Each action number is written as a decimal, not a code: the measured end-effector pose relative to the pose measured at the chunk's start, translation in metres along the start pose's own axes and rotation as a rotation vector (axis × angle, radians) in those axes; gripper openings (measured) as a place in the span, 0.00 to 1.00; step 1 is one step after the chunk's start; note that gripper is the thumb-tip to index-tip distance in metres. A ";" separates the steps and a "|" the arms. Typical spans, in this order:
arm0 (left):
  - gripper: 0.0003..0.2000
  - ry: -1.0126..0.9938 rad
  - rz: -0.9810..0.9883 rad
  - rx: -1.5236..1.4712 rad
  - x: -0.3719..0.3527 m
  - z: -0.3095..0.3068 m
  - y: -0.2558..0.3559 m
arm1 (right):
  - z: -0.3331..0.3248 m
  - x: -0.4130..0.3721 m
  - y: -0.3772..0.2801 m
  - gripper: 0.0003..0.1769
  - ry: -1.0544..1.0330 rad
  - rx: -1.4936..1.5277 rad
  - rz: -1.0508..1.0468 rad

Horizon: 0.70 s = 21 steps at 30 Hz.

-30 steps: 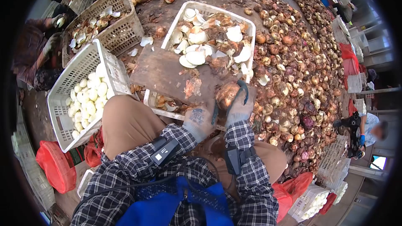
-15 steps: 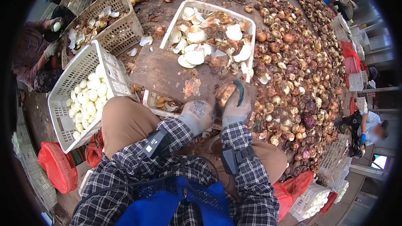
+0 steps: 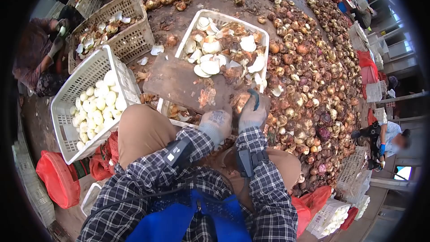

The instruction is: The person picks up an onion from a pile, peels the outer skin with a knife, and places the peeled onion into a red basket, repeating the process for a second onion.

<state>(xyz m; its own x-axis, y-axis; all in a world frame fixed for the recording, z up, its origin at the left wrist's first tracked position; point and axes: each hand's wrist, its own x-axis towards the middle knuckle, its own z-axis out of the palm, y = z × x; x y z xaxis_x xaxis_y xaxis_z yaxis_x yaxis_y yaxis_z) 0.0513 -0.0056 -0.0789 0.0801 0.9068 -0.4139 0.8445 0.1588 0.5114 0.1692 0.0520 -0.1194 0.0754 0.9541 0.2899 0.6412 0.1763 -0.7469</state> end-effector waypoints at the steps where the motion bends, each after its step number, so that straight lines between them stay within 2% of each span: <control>1: 0.17 -0.015 -0.008 -0.026 0.001 -0.002 -0.001 | 0.000 -0.003 -0.006 0.12 -0.011 -0.001 0.043; 2: 0.18 0.001 0.021 -0.017 0.010 0.003 -0.009 | 0.001 -0.006 -0.010 0.12 0.017 0.004 -0.007; 5: 0.17 0.009 0.015 0.033 0.016 0.006 -0.014 | 0.003 0.005 0.004 0.12 0.006 0.031 0.093; 6: 0.20 -0.042 -0.010 -0.059 0.020 0.013 -0.018 | 0.003 0.012 0.020 0.12 -0.101 0.203 0.211; 7: 0.20 -0.040 -0.030 -0.072 0.015 0.015 -0.019 | 0.005 0.021 0.044 0.13 -0.145 0.230 0.161; 9: 0.19 -0.030 -0.069 -0.116 0.007 0.015 -0.019 | 0.004 0.027 0.052 0.13 -0.053 0.290 0.317; 12: 0.22 -0.105 -0.089 -0.148 0.011 0.006 -0.019 | -0.017 0.015 0.008 0.22 0.034 0.105 0.012; 15: 0.23 -0.144 -0.100 -0.184 0.011 0.002 -0.024 | -0.034 -0.003 -0.020 0.39 -0.276 -0.353 -0.528; 16: 0.23 -0.153 -0.093 -0.198 0.010 0.000 -0.024 | -0.037 -0.007 -0.027 0.52 -0.384 -0.440 -0.486; 19: 0.22 -0.218 -0.102 -0.216 0.008 -0.012 -0.022 | -0.044 0.000 -0.021 0.55 -0.437 -0.584 -0.389; 21: 0.22 -0.206 -0.116 -0.205 0.011 -0.007 -0.024 | -0.046 0.007 -0.013 0.53 -0.481 -0.384 -0.285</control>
<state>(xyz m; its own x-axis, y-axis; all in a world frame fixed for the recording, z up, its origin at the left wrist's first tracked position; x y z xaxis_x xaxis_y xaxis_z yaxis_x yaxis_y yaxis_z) 0.0288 0.0035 -0.0906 0.1131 0.7830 -0.6117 0.7316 0.3510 0.5845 0.1966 0.0456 -0.0803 -0.4278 0.9004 0.0795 0.8180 0.4231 -0.3897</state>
